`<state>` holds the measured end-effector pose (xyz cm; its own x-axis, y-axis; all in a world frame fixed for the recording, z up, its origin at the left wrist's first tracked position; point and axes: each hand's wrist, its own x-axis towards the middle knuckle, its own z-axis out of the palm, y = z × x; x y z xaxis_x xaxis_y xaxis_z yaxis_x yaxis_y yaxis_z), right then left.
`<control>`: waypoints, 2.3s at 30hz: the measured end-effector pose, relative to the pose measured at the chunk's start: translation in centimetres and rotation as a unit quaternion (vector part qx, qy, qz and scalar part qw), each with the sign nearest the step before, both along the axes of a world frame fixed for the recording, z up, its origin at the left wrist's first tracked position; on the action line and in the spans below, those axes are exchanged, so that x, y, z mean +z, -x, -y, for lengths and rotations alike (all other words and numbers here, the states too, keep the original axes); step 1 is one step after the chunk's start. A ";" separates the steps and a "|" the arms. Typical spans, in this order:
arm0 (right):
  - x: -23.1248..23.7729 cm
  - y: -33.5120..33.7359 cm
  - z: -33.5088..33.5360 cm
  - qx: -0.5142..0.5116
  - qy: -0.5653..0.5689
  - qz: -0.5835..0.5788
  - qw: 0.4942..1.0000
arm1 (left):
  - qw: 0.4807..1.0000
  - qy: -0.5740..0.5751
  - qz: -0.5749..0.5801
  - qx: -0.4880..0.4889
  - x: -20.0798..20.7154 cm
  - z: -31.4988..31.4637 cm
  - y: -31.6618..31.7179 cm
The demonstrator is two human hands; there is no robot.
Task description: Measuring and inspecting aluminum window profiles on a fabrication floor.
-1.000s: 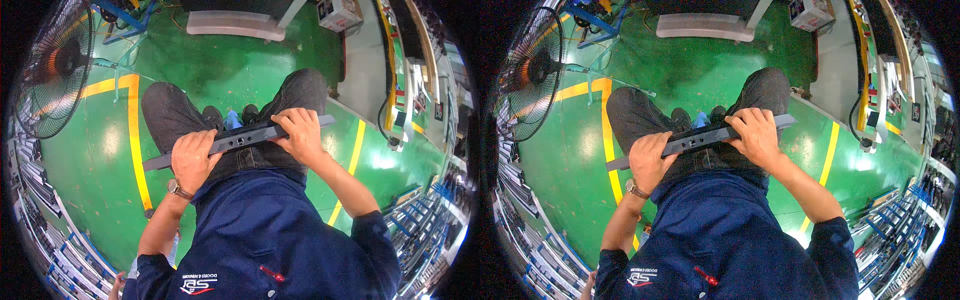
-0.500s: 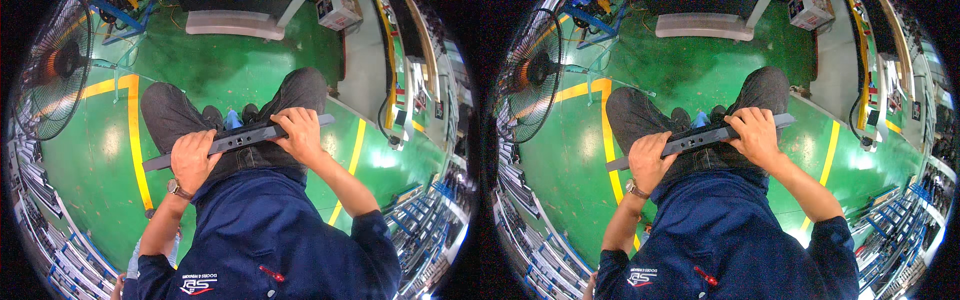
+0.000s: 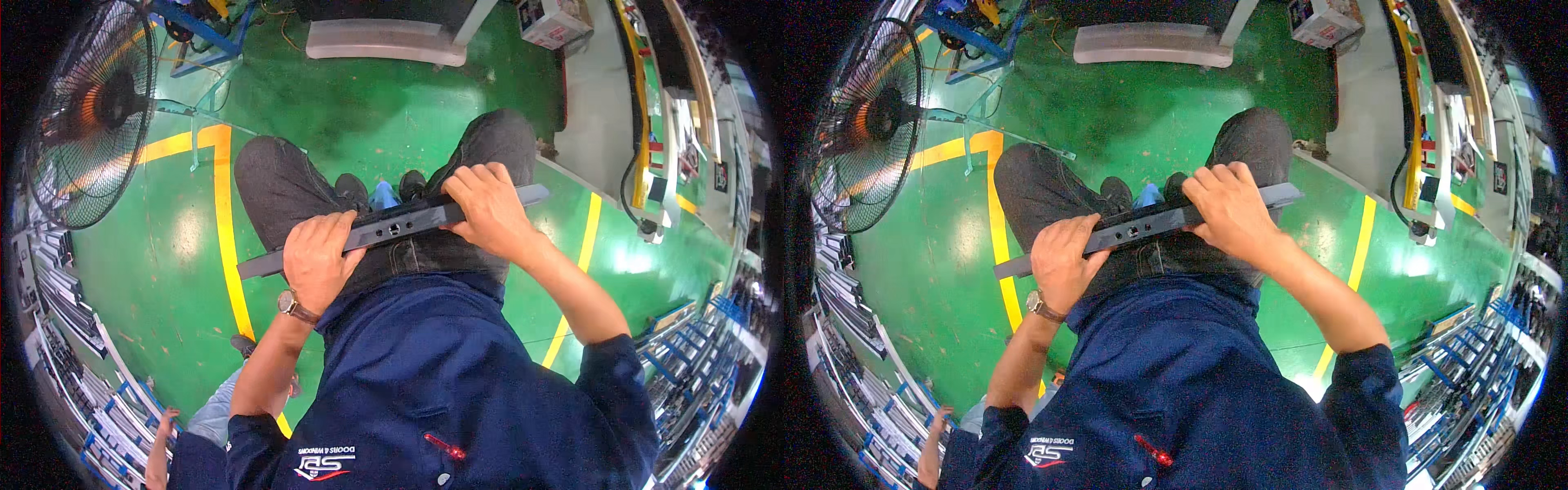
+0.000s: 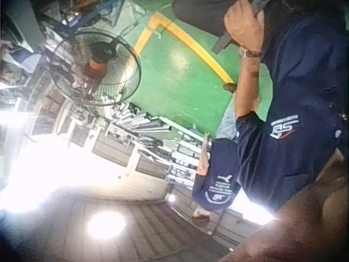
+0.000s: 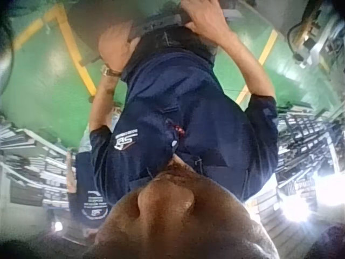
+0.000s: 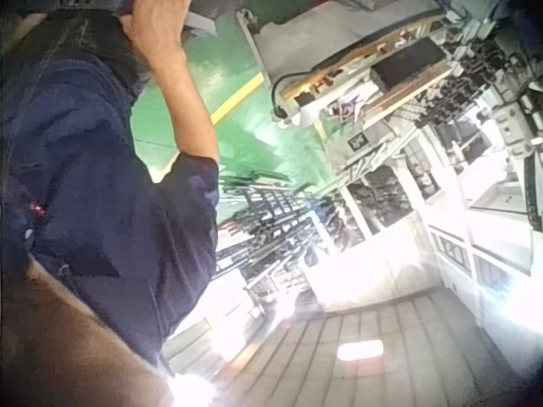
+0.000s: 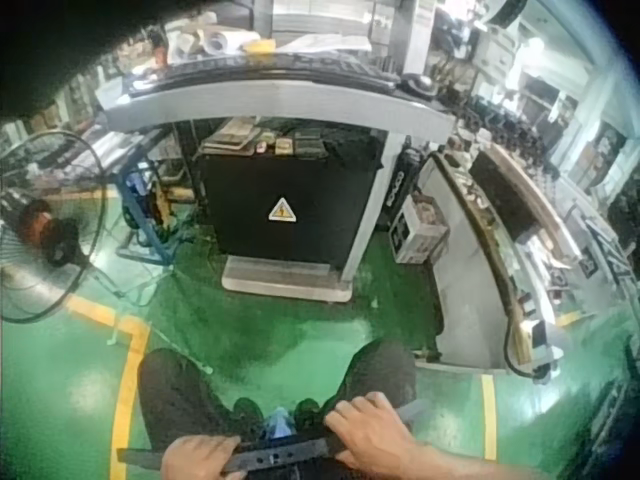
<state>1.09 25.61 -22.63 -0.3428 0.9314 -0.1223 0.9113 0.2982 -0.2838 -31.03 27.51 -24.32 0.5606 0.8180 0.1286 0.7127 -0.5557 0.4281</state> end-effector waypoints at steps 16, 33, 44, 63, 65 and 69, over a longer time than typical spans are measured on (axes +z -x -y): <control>-0.9 -0.6 0.4 0.039 0.018 -0.067 0.997 | 1.000 -0.007 -0.005 -0.008 0.1 0.2 0.0; -1.3 -0.6 0.6 0.055 -0.012 -0.056 0.997 | 1.000 -0.014 -0.014 -0.012 -0.2 0.3 0.2; -1.3 -0.5 0.7 0.039 0.003 -0.060 0.997 | 1.000 -0.010 -0.003 -0.005 0.0 0.4 0.1; -1.1 -0.5 1.3 0.036 -0.006 -0.061 0.998 | 0.997 0.067 -0.045 -0.007 0.7 -0.2 -2.3; -1.2 -0.5 1.3 0.039 -0.005 -0.062 0.997 | 0.997 0.066 -0.041 -0.008 0.5 -0.2 -2.2; -1.2 -0.6 1.4 0.039 -0.010 -0.058 0.997 | 0.996 0.077 -0.039 -0.007 0.5 -0.2 -2.2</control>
<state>1.65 24.20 -23.87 -0.4252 0.9032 -0.0583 0.8463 0.3739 -0.3795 -28.79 27.66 -23.77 0.5748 0.8172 -0.0422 0.7398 -0.4969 0.4537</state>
